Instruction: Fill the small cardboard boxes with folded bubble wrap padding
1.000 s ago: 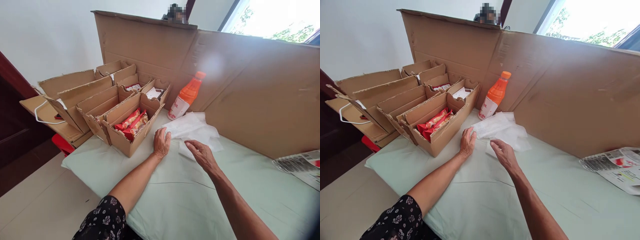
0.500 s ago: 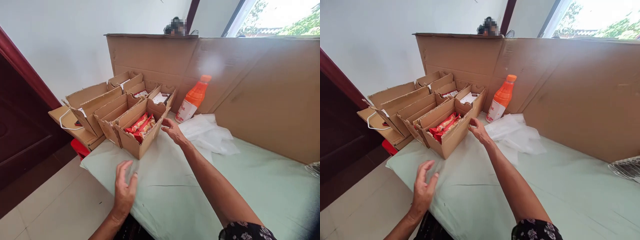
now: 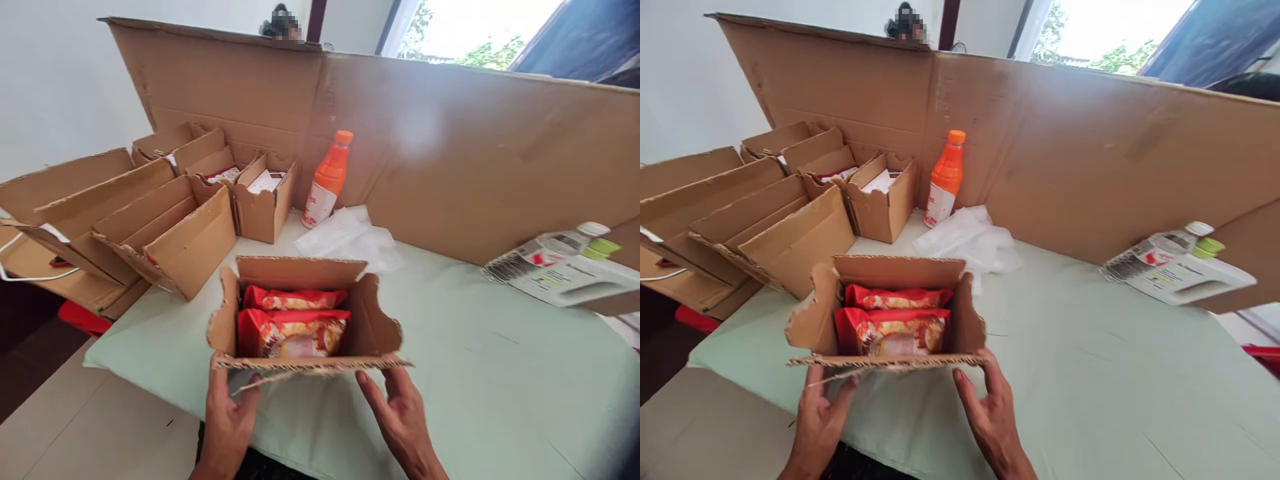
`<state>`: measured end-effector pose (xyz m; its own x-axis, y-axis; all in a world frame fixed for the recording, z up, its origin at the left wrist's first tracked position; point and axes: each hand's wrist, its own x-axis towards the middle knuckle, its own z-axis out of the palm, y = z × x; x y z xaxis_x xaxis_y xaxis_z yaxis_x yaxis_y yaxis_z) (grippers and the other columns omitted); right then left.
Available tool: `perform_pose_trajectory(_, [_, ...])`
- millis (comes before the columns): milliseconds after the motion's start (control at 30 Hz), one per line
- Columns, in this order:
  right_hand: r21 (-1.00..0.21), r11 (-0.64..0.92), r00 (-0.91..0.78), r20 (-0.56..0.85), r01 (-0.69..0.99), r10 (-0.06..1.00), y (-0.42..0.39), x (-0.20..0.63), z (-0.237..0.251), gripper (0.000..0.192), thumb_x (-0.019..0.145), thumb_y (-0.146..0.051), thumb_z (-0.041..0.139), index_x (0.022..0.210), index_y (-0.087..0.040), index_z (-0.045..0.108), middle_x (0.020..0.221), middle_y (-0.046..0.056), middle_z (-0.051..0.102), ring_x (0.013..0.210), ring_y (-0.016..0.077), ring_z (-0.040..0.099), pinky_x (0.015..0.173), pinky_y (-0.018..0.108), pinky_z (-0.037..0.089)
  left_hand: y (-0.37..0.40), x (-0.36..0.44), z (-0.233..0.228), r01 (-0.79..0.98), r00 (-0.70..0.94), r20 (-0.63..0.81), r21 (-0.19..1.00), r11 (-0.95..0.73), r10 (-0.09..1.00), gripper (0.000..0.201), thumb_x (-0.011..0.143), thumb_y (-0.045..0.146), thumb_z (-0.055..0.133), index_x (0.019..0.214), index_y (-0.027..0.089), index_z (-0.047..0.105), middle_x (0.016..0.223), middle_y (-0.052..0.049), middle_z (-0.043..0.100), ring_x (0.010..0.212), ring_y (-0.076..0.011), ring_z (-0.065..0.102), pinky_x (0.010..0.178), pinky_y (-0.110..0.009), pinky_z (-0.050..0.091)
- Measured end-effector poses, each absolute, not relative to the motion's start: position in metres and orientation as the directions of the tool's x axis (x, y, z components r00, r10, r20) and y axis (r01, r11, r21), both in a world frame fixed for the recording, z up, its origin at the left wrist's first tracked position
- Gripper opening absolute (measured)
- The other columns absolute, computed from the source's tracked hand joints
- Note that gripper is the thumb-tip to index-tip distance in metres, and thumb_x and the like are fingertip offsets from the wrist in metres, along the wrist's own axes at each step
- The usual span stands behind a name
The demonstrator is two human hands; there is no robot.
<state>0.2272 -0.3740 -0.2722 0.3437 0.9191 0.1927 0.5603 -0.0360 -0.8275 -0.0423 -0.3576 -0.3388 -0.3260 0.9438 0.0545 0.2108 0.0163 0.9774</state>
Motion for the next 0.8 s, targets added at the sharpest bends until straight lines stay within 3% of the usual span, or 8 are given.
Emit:
perform_pose_trajectory(167, [-0.902, -0.216, 0.692, 0.117, 0.375, 0.713, -0.458, 0.261, -0.290, 0.045, 0.078, -0.059, 0.072, 0.108, -0.027, 0.065, 0.108, 0.010, 0.073, 0.097, 0.0303, 0.071, 0.083, 0.042, 0.060, -0.389, 0.017, -0.346, 0.260, -0.053, 0.184, 0.952, -0.165, 0.981, 0.058, 0.089, 0.035, 0.064, 0.144, 0.020, 0.052, 0.144, -0.017, 0.057, 0.139, -0.0355, 0.052, 0.117, -0.053, 0.045])
perform_pose_trajectory(333, [-0.940, -0.196, 0.762, 0.093, 0.279, 0.641, -0.480, 0.270, -0.288, 0.070, 0.080, -0.057, 0.071, 0.141, -0.028, 0.053, 0.139, 0.014, 0.062, 0.098, 0.0294, 0.072, 0.088, 0.047, 0.061, -0.389, 0.052, -0.327, 0.218, 0.167, 0.213, 0.944, -0.246, 0.963, 0.068, 0.087, 0.023, 0.059, 0.153, 0.021, 0.043, 0.155, -0.016, 0.051, 0.146, -0.0318, 0.047, 0.120, -0.051, 0.042])
perform_pose_trajectory(567, [-0.969, -0.054, 0.657, 0.122, 0.241, 0.744, -0.443, 0.268, -0.289, 0.069, 0.087, -0.051, 0.068, 0.149, -0.030, 0.045, 0.153, 0.013, 0.051, 0.121, 0.0300, 0.066, 0.103, 0.049, 0.056, -0.353, 0.049, -0.314, 0.207, 0.148, 0.149, 0.962, -0.178, 0.978, 0.070, 0.083, 0.028, 0.062, 0.150, 0.017, 0.044, 0.150, -0.018, 0.052, 0.139, -0.0332, 0.052, 0.117, -0.052, 0.043])
perform_pose_trajectory(700, [-0.942, 0.018, 0.484, 0.189, 0.336, 0.854, -0.405, 0.266, -0.289, 0.064, 0.090, -0.047, 0.064, 0.149, -0.030, 0.047, 0.151, 0.012, 0.054, 0.117, 0.0269, 0.068, 0.099, 0.047, 0.060, -0.309, 0.037, -0.298, 0.199, 0.051, 0.092, 0.975, -0.100, 0.994, 0.062, 0.084, 0.034, 0.063, 0.141, 0.017, 0.048, 0.135, -0.015, 0.061, 0.121, -0.0285, 0.063, 0.101, -0.042, 0.053])
perform_pose_trajectory(800, [-0.898, 0.012, 0.370, 0.193, 0.439, 0.909, -0.382, 0.282, -0.278, 0.051, 0.091, -0.045, 0.062, 0.139, -0.028, 0.059, 0.136, 0.011, 0.066, 0.102, 0.0253, 0.073, 0.090, 0.044, 0.062, -0.292, 0.029, -0.296, 0.196, -0.017, 0.063, 0.979, -0.058, 0.998, 0.056, 0.084, 0.036, 0.064, 0.135, 0.018, 0.051, 0.128, -0.012, 0.064, 0.116, -0.0262, 0.064, 0.096, -0.038, 0.053])
